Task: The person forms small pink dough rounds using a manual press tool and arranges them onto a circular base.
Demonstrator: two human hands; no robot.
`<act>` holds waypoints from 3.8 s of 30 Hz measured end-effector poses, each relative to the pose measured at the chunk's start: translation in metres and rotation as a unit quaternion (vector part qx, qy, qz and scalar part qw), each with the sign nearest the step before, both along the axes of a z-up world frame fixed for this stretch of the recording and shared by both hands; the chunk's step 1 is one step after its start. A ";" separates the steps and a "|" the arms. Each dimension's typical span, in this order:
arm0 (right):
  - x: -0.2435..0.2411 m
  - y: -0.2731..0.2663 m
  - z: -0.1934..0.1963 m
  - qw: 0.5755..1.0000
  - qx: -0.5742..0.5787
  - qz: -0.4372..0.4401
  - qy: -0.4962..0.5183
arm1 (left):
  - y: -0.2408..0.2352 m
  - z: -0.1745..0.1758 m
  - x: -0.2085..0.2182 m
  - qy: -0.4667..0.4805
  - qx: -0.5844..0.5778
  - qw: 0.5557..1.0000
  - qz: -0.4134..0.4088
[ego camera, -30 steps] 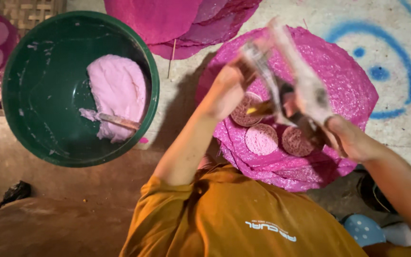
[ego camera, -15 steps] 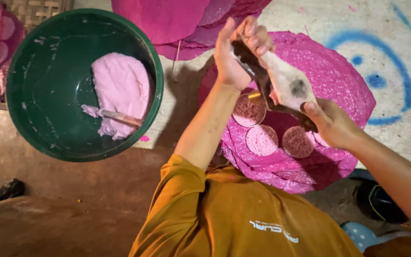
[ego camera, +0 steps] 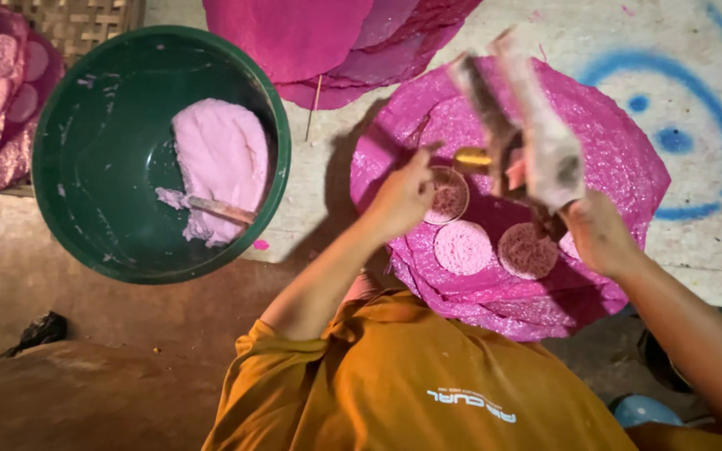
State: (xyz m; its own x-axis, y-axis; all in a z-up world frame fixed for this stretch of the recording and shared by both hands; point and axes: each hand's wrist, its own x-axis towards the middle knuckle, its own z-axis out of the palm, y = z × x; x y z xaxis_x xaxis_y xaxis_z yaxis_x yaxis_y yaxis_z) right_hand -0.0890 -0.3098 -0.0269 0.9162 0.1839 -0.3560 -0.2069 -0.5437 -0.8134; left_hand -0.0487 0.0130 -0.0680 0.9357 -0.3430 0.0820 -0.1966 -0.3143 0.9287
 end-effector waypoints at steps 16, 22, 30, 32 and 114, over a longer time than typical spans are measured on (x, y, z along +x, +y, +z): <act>-0.083 0.029 -0.003 0.784 0.581 -0.205 0.078 | 0.009 0.043 -0.055 -0.175 0.268 0.947 0.040; -0.093 0.033 0.004 0.677 0.711 -0.100 0.160 | 0.012 0.049 -0.050 -0.161 0.258 0.952 0.013; -0.100 0.049 0.000 0.534 0.805 0.091 0.241 | 0.018 0.038 -0.011 -0.059 0.224 0.965 -0.125; -0.099 0.049 0.000 0.526 0.804 0.114 0.252 | 0.014 0.032 -0.009 -0.056 0.235 0.961 -0.132; 0.086 0.050 0.079 0.956 -0.286 0.050 -0.041 | -0.059 0.028 0.174 0.220 -0.738 0.626 0.118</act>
State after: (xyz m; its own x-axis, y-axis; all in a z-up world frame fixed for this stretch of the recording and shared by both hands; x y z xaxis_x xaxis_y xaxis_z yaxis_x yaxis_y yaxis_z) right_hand -0.0028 -0.2598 0.0525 0.9332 0.0681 -0.3527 -0.0797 -0.9182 -0.3880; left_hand 0.1251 -0.0457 -0.0404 0.9895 -0.0449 -0.1374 0.0706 0.9795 0.1886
